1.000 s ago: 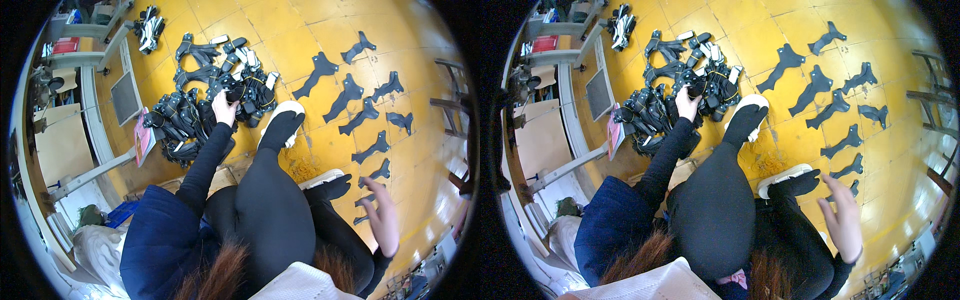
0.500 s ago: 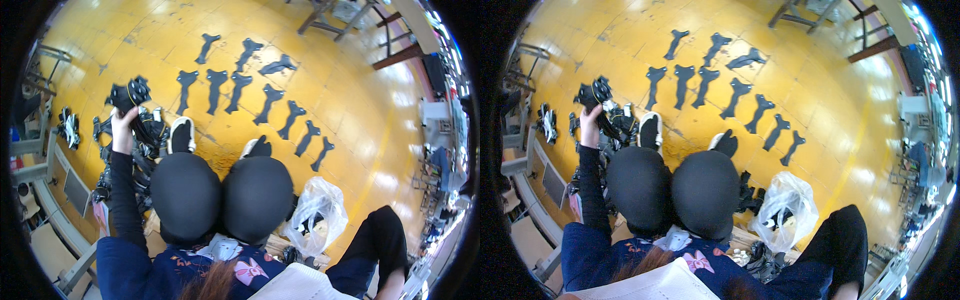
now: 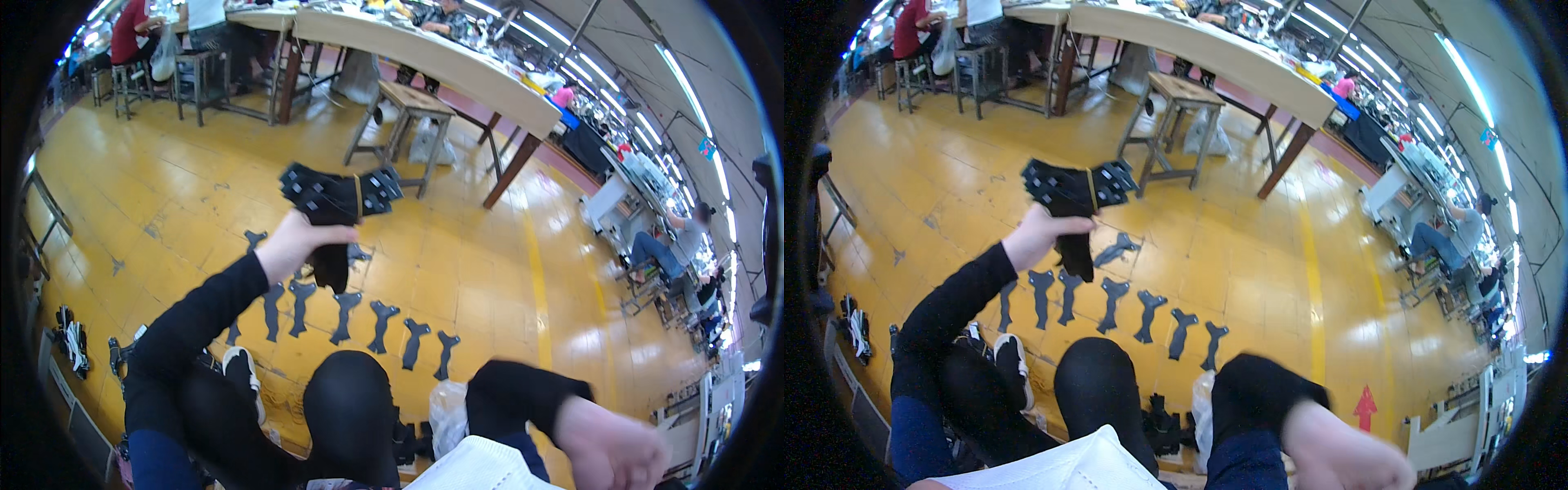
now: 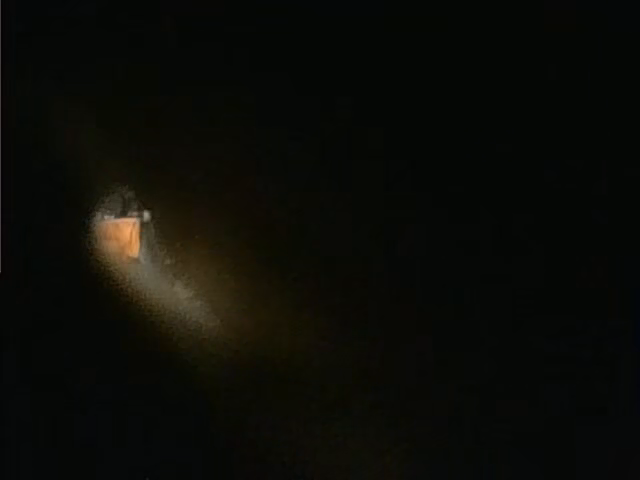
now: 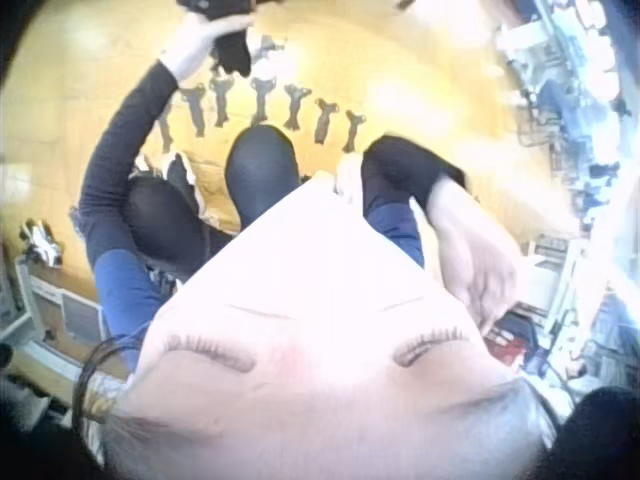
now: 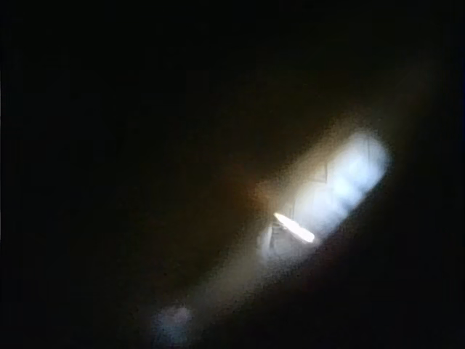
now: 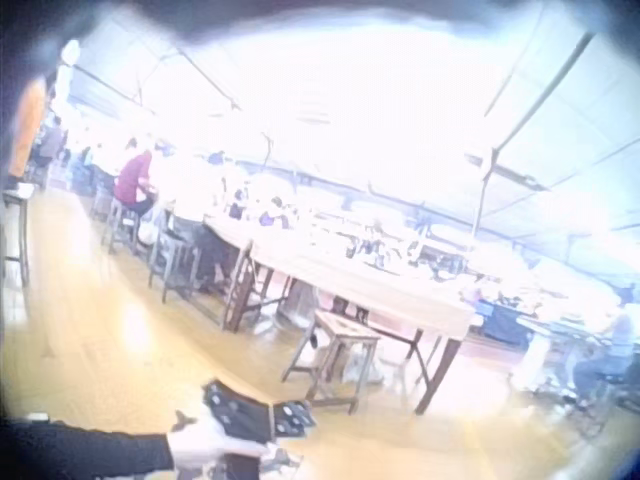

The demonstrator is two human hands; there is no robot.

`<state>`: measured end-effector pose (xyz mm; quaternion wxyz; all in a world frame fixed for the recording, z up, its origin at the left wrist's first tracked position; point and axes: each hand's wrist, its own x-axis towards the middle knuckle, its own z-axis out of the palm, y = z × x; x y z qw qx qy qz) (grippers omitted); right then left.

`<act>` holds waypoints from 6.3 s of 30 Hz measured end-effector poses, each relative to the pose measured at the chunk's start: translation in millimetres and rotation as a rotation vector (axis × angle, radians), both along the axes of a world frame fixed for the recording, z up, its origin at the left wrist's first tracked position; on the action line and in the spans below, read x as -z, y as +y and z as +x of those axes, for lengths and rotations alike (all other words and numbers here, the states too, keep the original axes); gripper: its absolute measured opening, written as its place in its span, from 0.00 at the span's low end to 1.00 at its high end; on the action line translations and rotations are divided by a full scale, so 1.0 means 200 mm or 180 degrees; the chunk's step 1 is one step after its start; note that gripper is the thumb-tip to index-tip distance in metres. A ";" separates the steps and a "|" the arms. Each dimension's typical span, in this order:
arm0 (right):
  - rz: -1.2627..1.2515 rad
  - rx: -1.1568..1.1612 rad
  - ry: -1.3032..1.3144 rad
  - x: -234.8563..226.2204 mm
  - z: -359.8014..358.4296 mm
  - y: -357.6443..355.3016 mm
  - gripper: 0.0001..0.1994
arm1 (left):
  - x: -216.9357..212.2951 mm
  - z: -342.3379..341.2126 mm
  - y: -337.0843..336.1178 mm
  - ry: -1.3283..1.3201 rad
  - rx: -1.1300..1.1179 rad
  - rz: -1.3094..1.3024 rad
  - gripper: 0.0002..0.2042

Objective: The person sits on the floor and repeatedly picks up black fabric parts from a pile, separates them, and places them in a neat row on the floor. The person handles the parts one at a time, turning them over and aligning them before setting them down.

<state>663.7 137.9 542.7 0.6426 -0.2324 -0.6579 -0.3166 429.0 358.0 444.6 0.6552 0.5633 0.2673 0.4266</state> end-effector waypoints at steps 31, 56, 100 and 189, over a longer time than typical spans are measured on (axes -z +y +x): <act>-0.3297 -0.0242 0.2546 0.59 -0.06 0.82 0.04 | 0.13 0.09 -0.25 0.0075 -0.1252 0.4142 0.26; -0.3343 0.0183 0.1676 0.41 -0.03 0.83 0.05 | 0.13 -0.02 -0.23 -0.1697 -0.0411 -0.0661 0.32; -0.1704 0.0666 0.0704 -0.42 0.03 0.05 0.09 | 0.10 -0.13 -0.26 -0.1196 0.1577 -0.0948 0.25; -0.5723 -0.3465 0.5262 1.99 -0.52 0.97 0.08 | 1.53 -0.59 -0.20 -0.0691 -0.0110 -0.3551 0.19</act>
